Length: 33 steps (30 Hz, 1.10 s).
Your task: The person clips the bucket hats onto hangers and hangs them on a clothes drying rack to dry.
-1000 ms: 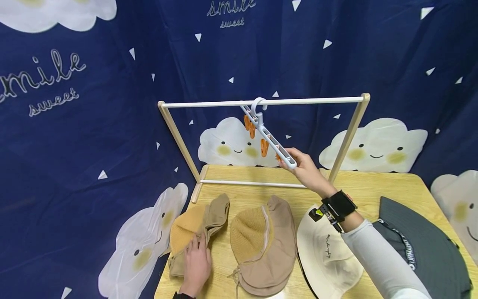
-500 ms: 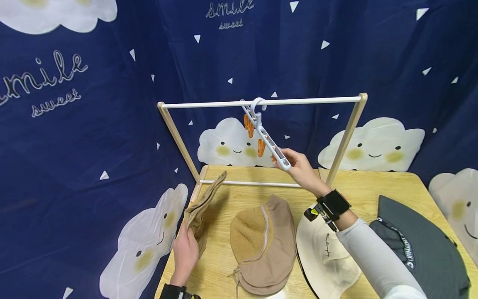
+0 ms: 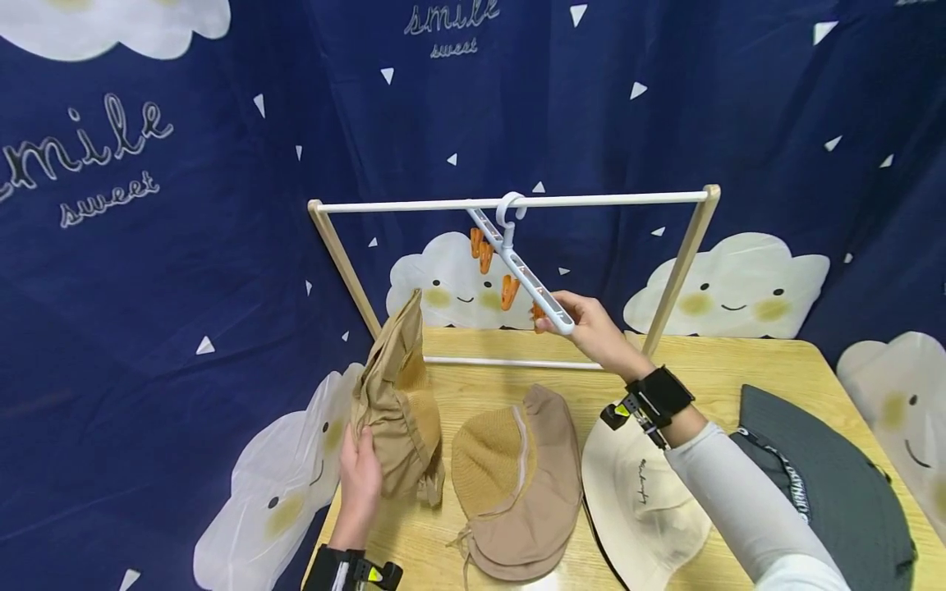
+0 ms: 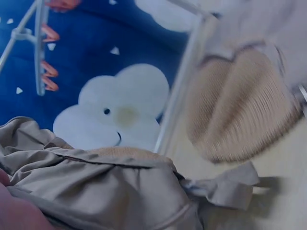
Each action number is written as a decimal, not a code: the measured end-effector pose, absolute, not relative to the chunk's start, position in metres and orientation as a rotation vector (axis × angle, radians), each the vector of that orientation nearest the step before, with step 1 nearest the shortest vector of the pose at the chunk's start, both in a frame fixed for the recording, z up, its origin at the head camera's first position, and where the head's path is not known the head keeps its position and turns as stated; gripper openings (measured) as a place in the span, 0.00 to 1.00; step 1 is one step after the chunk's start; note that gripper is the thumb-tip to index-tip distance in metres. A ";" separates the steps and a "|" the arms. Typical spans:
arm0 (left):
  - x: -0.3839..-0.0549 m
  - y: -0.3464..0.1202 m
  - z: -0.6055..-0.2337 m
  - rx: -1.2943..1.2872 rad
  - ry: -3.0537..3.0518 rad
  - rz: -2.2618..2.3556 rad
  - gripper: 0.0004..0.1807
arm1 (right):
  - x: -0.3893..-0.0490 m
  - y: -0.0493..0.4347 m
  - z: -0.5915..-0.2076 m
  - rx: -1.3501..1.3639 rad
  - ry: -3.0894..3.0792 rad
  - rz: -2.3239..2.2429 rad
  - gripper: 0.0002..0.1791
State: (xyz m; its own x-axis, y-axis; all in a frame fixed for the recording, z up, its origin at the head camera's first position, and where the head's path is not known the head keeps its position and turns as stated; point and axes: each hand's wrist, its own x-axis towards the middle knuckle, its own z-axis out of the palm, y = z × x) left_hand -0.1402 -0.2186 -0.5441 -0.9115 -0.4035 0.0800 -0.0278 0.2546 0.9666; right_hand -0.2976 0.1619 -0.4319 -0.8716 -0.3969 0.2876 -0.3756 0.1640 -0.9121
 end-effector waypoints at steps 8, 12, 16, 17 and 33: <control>-0.151 -0.204 -0.535 0.171 -1.597 -2.416 0.28 | -0.303 0.170 -0.432 -0.703 2.313 -1.892 0.16; -0.155 -0.198 -0.535 0.164 -1.400 -2.600 0.27 | -0.304 0.171 -0.433 -0.709 2.284 -1.915 0.15; -0.159 -0.190 -0.536 0.209 -1.204 -2.752 0.24 | -0.305 0.169 -0.433 -0.723 2.264 -1.937 0.15; -0.159 -0.188 -0.536 0.214 -1.161 -2.787 0.23 | -0.304 0.168 -0.433 -0.715 2.273 -1.938 0.15; -0.182 -0.149 -0.503 0.168 -0.399 -3.289 0.24 | -0.298 0.161 -0.425 -0.729 2.297 -1.989 0.13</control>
State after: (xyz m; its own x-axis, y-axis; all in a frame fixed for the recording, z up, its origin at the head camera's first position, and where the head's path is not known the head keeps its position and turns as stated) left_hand -0.1824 -0.1487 -0.5026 -0.9796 0.1610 -0.1205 -0.1851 -0.9559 0.2278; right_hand -0.2980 0.1612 -0.4252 -0.8910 -0.3538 0.2845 -0.3322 0.0809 -0.9397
